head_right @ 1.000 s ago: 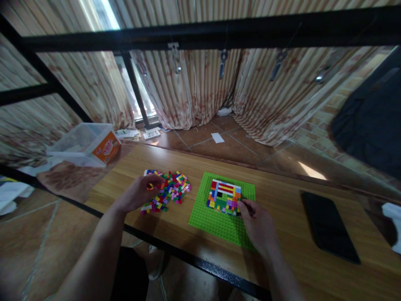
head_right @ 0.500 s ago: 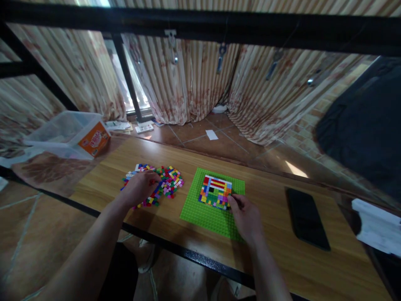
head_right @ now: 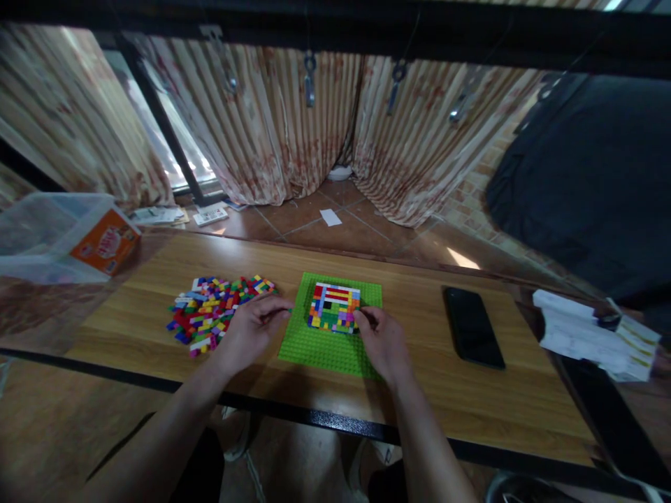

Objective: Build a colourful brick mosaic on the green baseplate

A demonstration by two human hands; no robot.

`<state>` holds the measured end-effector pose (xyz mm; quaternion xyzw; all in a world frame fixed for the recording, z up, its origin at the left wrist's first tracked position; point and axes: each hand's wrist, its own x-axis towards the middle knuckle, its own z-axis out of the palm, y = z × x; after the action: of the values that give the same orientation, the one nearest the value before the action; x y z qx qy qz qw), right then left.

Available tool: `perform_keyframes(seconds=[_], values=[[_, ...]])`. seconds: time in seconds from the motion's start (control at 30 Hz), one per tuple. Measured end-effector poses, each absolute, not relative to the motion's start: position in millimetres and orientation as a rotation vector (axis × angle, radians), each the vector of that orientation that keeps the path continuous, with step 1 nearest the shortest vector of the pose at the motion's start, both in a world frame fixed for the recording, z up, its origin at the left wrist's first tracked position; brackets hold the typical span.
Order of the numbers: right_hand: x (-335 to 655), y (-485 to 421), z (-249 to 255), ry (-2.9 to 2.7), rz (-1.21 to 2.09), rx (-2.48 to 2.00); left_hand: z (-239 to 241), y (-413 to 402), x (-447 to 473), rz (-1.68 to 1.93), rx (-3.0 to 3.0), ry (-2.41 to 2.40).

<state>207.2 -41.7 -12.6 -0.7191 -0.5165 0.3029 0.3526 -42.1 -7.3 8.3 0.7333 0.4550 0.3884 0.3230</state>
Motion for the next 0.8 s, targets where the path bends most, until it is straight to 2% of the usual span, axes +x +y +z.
perform_keyframes(seconds=[0.37, 0.8], values=[[207, -42, -14, -1.388, 0.753, -1.843, -12, -14, -6, 1.128, 1.846, 1.111], [206, -44, -16, -1.43, 0.712, -1.801, -25, -10, 8, 1.141, 1.795, 1.257]])
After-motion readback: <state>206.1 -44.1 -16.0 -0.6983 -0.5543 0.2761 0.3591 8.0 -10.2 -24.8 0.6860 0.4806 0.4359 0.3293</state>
